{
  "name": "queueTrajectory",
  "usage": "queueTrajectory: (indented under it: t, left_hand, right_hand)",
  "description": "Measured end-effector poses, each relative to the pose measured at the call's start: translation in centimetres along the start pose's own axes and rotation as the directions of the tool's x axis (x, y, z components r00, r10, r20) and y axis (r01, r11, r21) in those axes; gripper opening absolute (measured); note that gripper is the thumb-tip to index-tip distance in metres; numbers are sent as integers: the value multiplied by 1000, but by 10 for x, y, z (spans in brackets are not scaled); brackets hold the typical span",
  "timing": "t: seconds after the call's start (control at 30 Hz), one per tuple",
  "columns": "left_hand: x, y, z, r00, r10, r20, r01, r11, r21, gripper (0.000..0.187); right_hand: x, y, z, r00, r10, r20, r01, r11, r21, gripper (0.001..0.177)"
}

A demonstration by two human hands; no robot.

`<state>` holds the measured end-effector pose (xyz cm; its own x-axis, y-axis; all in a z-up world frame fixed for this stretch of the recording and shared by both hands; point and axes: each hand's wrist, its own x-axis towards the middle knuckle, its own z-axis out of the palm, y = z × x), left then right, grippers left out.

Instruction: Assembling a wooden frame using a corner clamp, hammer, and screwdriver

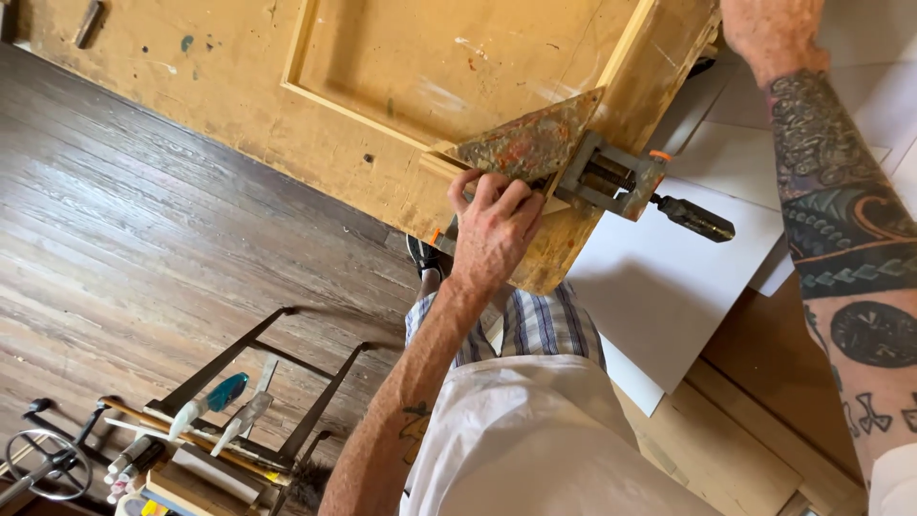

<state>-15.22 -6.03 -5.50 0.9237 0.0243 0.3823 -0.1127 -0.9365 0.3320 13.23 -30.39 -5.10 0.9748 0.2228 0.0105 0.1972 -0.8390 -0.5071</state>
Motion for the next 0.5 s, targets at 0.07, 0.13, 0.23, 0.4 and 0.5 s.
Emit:
queueTrajectory:
  t: [0.07, 0.13, 0.23, 0.4, 0.5]
  left_hand:
    - [-1, -3, 3, 1000, 3, 11, -3, 1000, 2, 16]
    - [3, -1, -1, 1000, 9, 15, -9, 1000, -2, 16]
    - [13, 1, -13, 999, 21, -50, -21, 1000, -1, 22]
    - [13, 2, -19, 998, 55, -1, -55, 998, -3, 10]
    - [15, 3, -23, 998, 66, 0, -66, 997, -32, 15]
  right_hand:
    - [-3, 3, -1, 999, 48, 16, -48, 998, 41, 40]
    - [-4, 5, -6, 995, 94, 26, -96, 993, 75, 41]
    - [-29, -27, -37, 984, 171, 52, -177, 973, 149, 48]
    - [-171, -107, -105, 990, 139, 12, -122, 816, 565, 28]
    - [-235, -105, -99, 970, 228, 88, -231, 741, 631, 39]
